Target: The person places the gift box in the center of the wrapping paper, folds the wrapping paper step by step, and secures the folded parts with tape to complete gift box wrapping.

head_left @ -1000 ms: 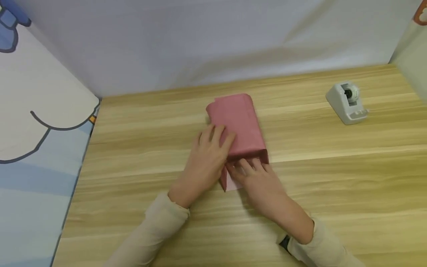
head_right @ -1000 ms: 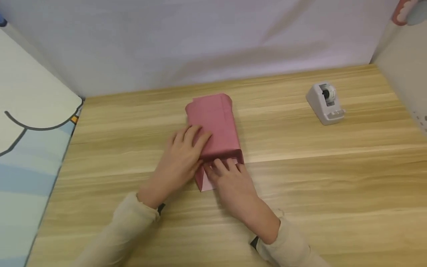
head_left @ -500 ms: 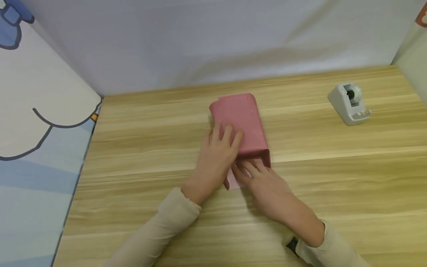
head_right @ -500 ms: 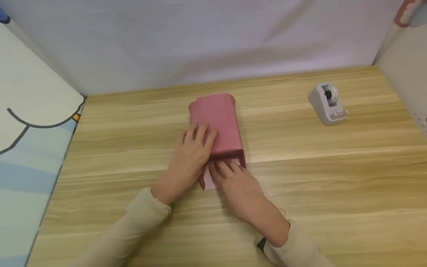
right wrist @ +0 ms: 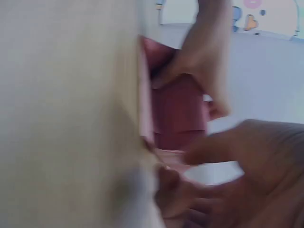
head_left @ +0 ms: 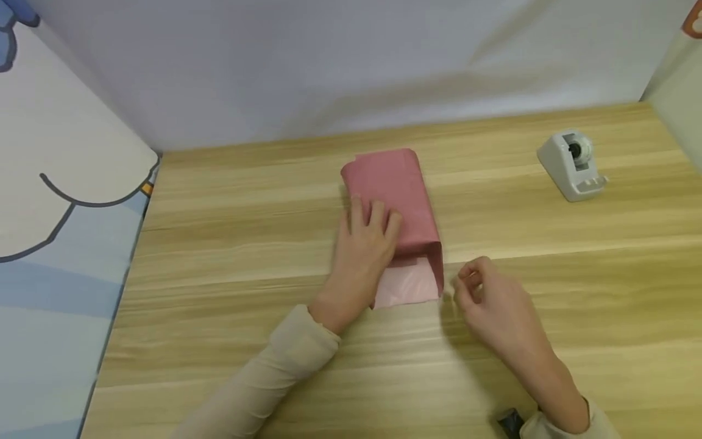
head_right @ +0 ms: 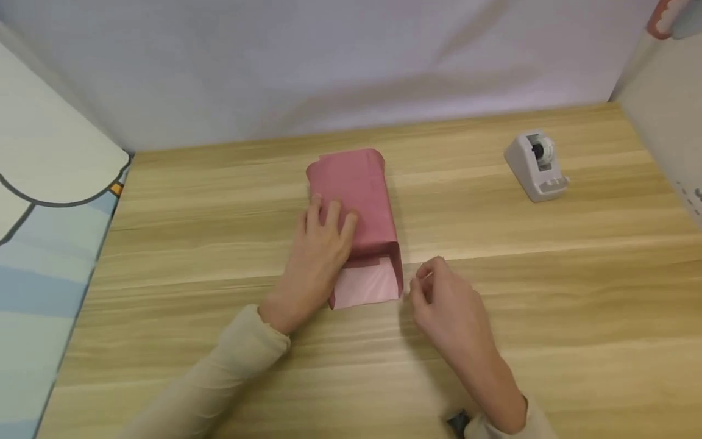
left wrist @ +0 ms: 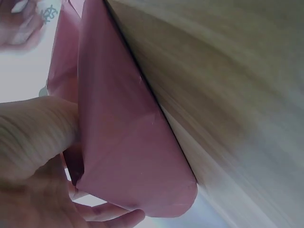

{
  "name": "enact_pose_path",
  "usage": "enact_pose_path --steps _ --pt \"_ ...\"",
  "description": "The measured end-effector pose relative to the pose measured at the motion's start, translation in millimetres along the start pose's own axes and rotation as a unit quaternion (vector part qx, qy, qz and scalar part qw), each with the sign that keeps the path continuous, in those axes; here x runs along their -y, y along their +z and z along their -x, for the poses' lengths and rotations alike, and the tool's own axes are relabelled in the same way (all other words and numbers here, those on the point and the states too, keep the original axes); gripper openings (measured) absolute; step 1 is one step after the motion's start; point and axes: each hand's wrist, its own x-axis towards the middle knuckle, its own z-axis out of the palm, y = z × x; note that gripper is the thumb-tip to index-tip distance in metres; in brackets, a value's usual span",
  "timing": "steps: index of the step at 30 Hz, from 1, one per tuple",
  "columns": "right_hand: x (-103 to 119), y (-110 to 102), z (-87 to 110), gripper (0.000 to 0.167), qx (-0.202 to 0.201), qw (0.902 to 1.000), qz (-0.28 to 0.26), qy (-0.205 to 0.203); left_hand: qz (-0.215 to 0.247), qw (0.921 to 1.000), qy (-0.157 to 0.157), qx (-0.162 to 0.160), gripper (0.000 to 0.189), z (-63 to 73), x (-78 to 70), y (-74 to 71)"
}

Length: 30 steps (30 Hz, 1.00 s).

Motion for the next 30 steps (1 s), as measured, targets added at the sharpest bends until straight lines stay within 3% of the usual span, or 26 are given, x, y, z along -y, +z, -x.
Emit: enact_pose_path --steps 4,10,16,23,30 --pt "-5 6 -5.8 0.023 0.072 0.9967 0.037 0.007 -0.006 0.9999 -0.01 0.0 0.034 -0.3 1.4 -0.7" --pt "1 11 -16.8 0.02 0.092 0.9902 0.103 -0.021 -0.017 0.9995 -0.005 0.027 0.041 -0.5 -1.8 -0.6" --pt "-3 12 -15.5 0.027 0.072 0.9839 0.146 -0.073 -0.017 0.9993 -0.008 0.032 0.036 -2.4 -5.3 -1.4" --pt "-3 14 -21.1 0.023 0.067 0.9886 0.124 -0.052 -0.015 0.9993 -0.004 0.034 0.035 -2.3 -2.4 -3.1" --pt "-2 16 -24.3 0.024 0.038 0.9855 0.144 -0.081 -0.019 0.9996 -0.002 0.021 0.032 -3.9 -3.0 -4.2"
